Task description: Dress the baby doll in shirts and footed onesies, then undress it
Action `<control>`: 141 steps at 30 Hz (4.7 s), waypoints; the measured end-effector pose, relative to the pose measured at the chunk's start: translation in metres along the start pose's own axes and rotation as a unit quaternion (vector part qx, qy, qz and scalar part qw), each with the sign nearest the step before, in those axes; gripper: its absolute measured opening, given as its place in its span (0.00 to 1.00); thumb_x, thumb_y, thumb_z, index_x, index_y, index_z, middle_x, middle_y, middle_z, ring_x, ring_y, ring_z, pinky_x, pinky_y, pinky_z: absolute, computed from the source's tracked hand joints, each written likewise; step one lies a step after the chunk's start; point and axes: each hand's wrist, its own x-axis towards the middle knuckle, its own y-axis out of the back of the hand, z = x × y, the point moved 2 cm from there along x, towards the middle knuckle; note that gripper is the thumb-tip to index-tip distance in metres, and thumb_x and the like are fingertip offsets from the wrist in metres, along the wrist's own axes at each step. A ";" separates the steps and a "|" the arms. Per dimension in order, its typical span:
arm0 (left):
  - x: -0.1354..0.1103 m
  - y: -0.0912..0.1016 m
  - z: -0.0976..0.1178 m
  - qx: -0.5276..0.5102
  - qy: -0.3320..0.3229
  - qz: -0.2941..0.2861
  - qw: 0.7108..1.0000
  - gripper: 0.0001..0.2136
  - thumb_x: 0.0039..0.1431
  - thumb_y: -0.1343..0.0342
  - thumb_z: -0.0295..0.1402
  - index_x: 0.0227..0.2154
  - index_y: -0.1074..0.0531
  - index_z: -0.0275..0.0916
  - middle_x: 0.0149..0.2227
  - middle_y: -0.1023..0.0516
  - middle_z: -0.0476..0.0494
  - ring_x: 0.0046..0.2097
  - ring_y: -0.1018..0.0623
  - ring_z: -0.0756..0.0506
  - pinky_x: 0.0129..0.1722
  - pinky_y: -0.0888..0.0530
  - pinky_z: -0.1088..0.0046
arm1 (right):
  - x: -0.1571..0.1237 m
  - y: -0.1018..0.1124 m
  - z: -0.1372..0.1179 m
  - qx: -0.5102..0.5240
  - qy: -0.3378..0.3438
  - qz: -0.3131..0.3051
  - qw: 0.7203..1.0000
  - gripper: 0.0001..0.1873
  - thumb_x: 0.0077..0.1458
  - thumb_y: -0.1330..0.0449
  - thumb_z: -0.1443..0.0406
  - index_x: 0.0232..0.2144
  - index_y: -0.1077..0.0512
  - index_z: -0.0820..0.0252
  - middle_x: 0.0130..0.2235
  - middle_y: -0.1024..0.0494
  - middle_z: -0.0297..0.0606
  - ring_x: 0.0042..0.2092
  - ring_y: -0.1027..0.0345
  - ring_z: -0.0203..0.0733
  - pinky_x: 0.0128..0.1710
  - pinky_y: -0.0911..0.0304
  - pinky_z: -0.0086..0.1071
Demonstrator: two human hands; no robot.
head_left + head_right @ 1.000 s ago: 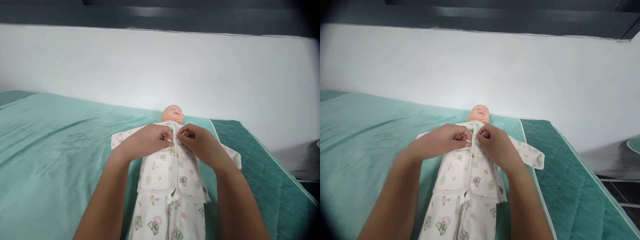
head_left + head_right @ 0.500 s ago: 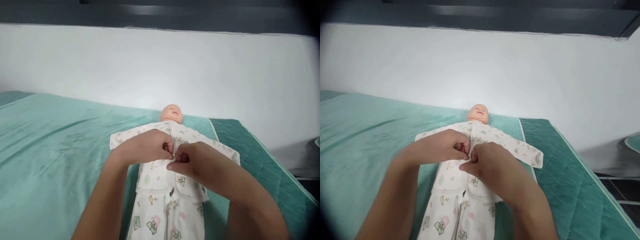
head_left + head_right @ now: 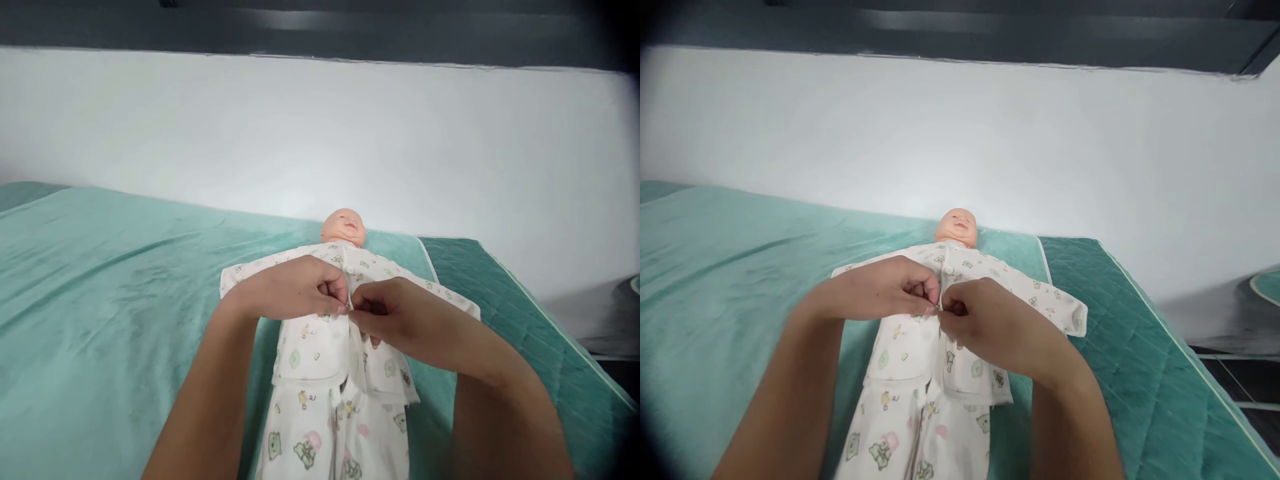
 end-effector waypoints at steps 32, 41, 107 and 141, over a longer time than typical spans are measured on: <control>0.005 -0.003 -0.004 -0.003 0.047 -0.024 0.999 0.13 0.55 0.45 0.45 0.27 0.26 0.40 0.28 0.27 0.50 0.29 0.31 0.51 0.26 0.37 0.75 | 0.015 0.002 0.010 0.194 -0.027 -0.084 0.977 0.07 0.56 0.40 0.60 0.33 0.31 0.57 0.27 0.22 0.34 0.28 0.28 0.37 0.28 0.31 0.29; 0.004 -0.002 -0.003 0.025 0.035 -0.016 0.999 0.06 0.51 0.46 0.33 0.29 0.25 0.42 0.28 0.25 0.52 0.29 0.30 0.51 0.24 0.37 0.76 | 0.014 0.003 0.010 0.172 -0.019 -0.084 0.981 0.04 0.56 0.41 0.63 0.34 0.31 0.56 0.26 0.23 0.31 0.28 0.28 0.36 0.28 0.31 0.29; 0.004 -0.003 0.001 -0.038 -0.009 -0.018 0.999 0.07 0.45 0.47 0.27 0.28 0.39 0.41 0.27 0.38 0.52 0.28 0.38 0.51 0.24 0.40 0.73 | 0.016 0.004 0.012 0.217 -0.016 -0.111 0.970 0.05 0.55 0.43 0.64 0.35 0.31 0.58 0.30 0.21 0.34 0.30 0.24 0.39 0.30 0.28 0.32; -0.003 -0.003 0.003 0.053 -0.012 0.000 0.999 0.13 0.60 0.49 0.41 0.26 0.30 0.39 0.24 0.31 0.51 0.25 0.35 0.52 0.24 0.40 0.73 | 0.019 0.015 0.018 0.276 0.078 0.132 0.949 0.08 0.61 0.42 0.58 0.35 0.33 0.56 0.39 0.20 0.38 0.32 0.25 0.39 0.31 0.30 0.32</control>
